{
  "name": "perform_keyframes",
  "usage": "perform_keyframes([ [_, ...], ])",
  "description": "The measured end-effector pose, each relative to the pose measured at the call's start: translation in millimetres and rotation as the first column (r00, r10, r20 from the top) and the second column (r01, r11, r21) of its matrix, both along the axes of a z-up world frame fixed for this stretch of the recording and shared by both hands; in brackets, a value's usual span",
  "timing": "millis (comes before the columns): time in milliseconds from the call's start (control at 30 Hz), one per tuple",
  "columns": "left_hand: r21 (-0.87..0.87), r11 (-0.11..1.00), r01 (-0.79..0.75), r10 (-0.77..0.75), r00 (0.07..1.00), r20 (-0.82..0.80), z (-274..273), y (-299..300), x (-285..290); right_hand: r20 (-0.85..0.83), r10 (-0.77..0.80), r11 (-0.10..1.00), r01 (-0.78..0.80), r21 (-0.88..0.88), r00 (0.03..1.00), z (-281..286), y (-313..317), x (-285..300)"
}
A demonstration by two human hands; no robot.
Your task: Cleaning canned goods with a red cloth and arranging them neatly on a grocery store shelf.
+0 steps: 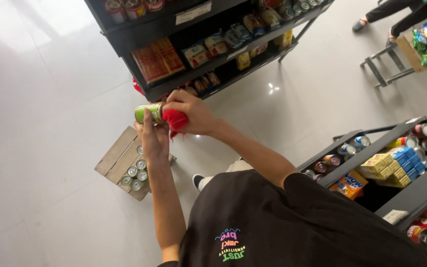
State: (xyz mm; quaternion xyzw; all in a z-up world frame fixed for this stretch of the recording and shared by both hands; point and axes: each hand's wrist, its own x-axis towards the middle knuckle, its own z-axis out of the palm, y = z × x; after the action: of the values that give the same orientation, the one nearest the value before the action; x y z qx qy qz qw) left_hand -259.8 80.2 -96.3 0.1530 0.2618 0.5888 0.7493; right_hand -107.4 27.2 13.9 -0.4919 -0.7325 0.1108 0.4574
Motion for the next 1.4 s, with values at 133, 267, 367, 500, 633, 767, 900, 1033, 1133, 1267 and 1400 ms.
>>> perform_keyframes([
  [133, 0.003, 0.999, 0.041, -0.041, 0.999, -0.017, 20, -2, 27, -0.043, -0.126, 0.991, 0.127, 0.039, 0.991, -10, 3, 31],
  [267, -0.012, 0.992, 0.126, -0.126, 0.992, -0.004, 48, -18, 70, -0.11, -0.212, 0.974, 0.22, 0.058, 0.971, 3, -23, 63],
  [367, -0.044, 0.97, 0.239, -0.238, 0.971, 0.015, 52, -29, 106, -0.106, -0.295, 0.954, 0.3, 0.028, 0.949, 20, -53, 85],
  [500, -0.051, 0.922, 0.385, -0.383, 0.923, 0.042, 59, -40, 145, -0.04, -0.445, 0.896, 0.444, -0.028, 0.895, 22, -92, 104],
  [633, -0.064, 0.872, 0.485, -0.486, 0.874, 0.007, 76, -58, 178, -0.044, -0.507, 0.862, 0.507, -0.006, 0.861, 32, -119, 127],
  [767, -0.07, 0.798, 0.598, -0.602, 0.793, -0.09, 83, -76, 205, -0.104, -0.6, 0.793, 0.607, 0.059, 0.793, 35, -144, 149],
  [900, -0.116, 0.757, 0.644, -0.651, 0.758, -0.045, 88, -98, 230, -0.078, -0.674, 0.733, 0.678, 0.048, 0.735, 30, -171, 161],
  [1033, -0.126, 0.733, 0.669, -0.678, 0.734, -0.043, 71, -102, 242, -0.074, -0.66, 0.749, 0.663, 0.014, 0.747, 30, -177, 154],
  [1133, -0.139, 0.727, 0.673, -0.685, 0.726, -0.065, 74, -100, 235, -0.099, -0.653, 0.755, 0.656, 0.004, 0.751, 34, -171, 154],
  [1267, -0.136, 0.757, 0.639, -0.652, 0.754, -0.084, 68, -85, 215, -0.086, -0.647, 0.76, 0.65, 0.015, 0.758, 41, -152, 151],
  [1400, -0.157, 0.856, 0.493, -0.506, 0.86, -0.056, 77, -62, 177, -0.078, -0.506, 0.861, 0.498, -0.105, 0.859, 30, -122, 120],
])
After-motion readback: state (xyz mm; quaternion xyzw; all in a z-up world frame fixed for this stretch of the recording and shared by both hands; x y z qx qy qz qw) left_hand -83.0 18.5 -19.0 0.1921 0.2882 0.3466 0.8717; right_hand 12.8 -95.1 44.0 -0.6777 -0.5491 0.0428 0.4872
